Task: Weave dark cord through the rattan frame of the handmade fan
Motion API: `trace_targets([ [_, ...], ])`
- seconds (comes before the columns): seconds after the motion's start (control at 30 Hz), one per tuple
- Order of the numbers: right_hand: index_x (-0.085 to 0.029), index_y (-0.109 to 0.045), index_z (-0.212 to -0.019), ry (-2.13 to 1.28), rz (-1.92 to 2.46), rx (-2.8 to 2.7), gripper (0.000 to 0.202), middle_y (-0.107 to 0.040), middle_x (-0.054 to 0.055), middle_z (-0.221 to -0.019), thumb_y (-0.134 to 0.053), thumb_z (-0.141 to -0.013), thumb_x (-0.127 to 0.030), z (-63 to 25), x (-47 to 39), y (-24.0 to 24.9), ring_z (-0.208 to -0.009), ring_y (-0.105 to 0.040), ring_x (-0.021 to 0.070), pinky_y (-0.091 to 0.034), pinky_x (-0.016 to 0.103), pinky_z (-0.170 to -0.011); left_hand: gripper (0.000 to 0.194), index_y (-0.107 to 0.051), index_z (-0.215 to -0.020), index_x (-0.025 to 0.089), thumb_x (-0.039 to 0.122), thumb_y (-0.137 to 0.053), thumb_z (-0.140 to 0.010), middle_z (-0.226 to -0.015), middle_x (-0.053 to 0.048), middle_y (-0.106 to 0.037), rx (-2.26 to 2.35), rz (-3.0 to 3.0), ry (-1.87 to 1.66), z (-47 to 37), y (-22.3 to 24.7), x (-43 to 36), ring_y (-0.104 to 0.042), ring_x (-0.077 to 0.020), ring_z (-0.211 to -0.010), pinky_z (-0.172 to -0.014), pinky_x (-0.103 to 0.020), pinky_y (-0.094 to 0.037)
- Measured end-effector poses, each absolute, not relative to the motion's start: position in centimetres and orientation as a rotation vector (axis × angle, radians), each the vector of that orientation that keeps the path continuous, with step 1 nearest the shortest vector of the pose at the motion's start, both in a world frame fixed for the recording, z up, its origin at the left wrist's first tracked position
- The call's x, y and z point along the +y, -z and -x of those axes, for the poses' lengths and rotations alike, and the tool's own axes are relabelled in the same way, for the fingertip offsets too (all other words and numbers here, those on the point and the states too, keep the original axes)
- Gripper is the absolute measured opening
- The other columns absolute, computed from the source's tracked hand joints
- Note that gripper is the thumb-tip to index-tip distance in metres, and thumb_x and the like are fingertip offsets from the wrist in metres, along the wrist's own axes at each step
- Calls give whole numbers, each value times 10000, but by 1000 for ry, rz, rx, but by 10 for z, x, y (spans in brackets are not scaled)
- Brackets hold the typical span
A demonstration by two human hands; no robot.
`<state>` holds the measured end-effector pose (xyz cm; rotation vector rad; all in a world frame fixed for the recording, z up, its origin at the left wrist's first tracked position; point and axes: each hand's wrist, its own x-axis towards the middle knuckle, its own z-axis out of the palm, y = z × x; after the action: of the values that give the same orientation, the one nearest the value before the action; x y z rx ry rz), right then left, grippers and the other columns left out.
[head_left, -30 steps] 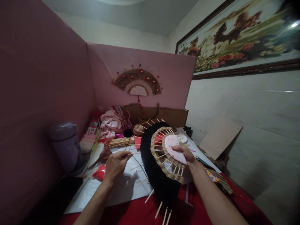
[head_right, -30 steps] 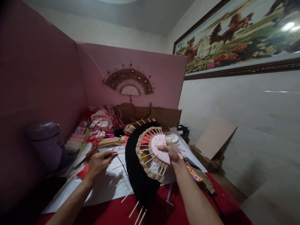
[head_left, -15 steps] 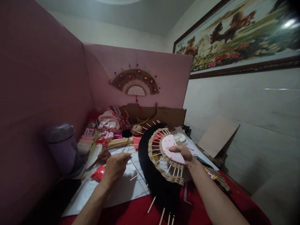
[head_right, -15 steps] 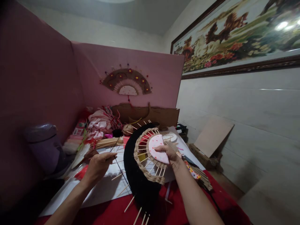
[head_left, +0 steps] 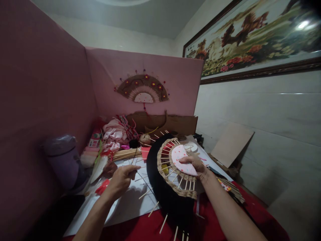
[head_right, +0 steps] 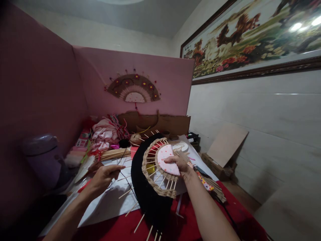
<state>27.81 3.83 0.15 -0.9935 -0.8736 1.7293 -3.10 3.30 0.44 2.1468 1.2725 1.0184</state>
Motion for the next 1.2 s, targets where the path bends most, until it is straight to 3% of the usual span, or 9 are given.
trace_targets([
  [0.2,-71,-640,-804,-1759,984,-891,208,-699,108,-691,-566,-611,-95,-281,39,1,-560,-653,193,-526,275,-545,224,-735,-779,166,283,-558,-708,-492,-14,-605,1324,-2050,-1140,35,-5,37,-515,-126,-486,-498,-225,-367],
  [0.53,-64,-645,-830,-1824,888,-936,252,-697,116,-719,-550,-612,-145,-288,37,7,-569,-642,169,-502,232,-529,335,-715,-658,136,453,-607,-673,-457,-19,-574,1319,-1765,-1177,33,-8,36,-493,-121,-479,-491,-220,-373],
  [0.77,-79,-648,-855,-1821,860,-937,299,-699,104,-712,-549,-583,-155,-281,27,2,-586,-647,190,-514,265,-559,320,-710,-651,131,439,-622,-648,-448,-8,-542,1198,-1678,-1119,23,-2,36,-457,-105,-440,-464,-225,-355],
  [1.03,-106,-661,-816,-1794,888,-898,262,-701,87,-683,-545,-583,-142,-280,28,-4,-571,-646,194,-517,273,-552,415,-695,-752,78,455,-639,-587,-328,63,-373,1193,-1452,-914,25,-9,33,-233,-40,-330,-378,-193,-112],
  [1.2,-76,-655,-806,-1783,987,-864,242,-693,111,-655,-530,-609,-144,-277,29,-4,-549,-644,183,-517,255,-540,332,-609,-539,106,418,-621,-651,-415,13,-487,1123,-1469,-864,17,0,28,-309,-46,-353,-379,-197,-171],
])
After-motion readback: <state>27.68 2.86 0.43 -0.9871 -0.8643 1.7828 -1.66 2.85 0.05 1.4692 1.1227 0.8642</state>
